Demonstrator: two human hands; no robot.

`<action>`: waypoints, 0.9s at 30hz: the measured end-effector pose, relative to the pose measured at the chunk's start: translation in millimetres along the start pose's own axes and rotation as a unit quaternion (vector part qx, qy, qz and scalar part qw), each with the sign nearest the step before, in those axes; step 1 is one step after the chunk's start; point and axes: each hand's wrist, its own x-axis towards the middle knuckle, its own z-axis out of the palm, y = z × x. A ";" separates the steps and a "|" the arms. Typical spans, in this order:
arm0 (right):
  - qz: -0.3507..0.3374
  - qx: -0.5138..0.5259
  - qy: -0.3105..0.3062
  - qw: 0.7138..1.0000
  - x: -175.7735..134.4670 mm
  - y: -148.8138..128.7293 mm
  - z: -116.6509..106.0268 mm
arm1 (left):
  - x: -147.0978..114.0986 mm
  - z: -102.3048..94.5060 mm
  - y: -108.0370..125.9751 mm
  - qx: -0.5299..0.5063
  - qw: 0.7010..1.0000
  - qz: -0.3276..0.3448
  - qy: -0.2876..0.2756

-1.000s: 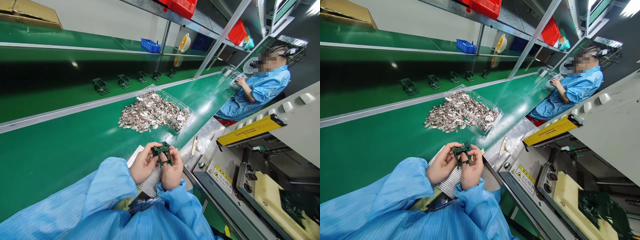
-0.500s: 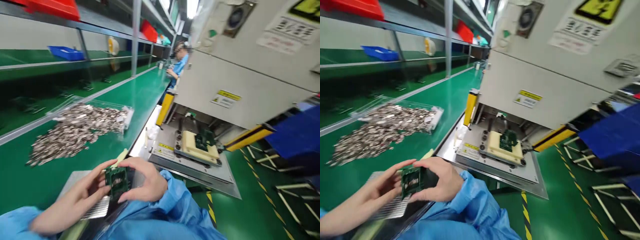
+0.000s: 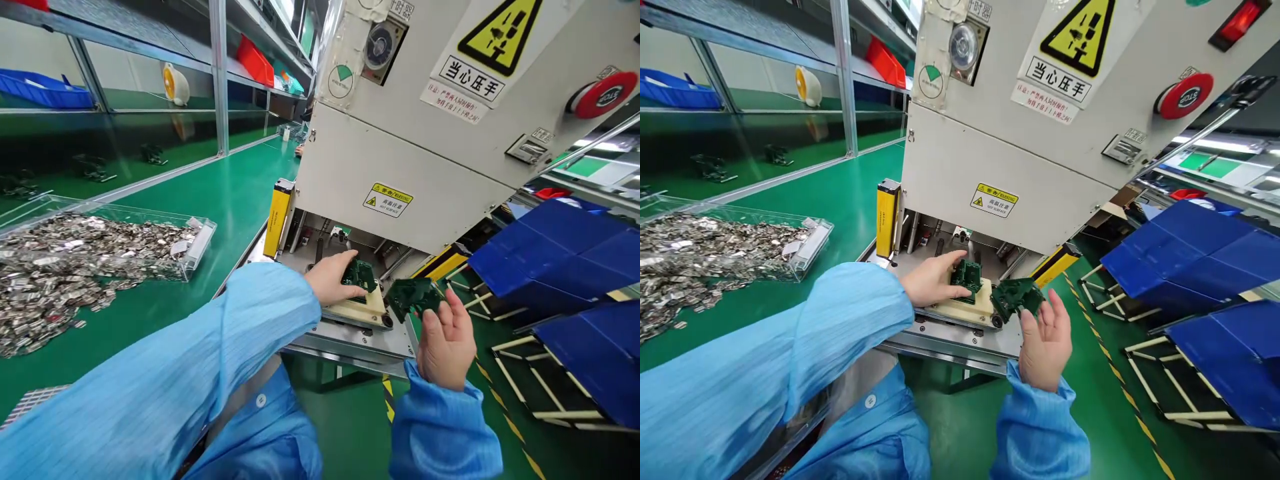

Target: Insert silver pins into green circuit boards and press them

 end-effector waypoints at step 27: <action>0.194 -0.229 0.037 0.953 -41.0 78.2 -82.1 | -176.5 -59.8 -91.9 -0.142 0.958 -0.232 -0.089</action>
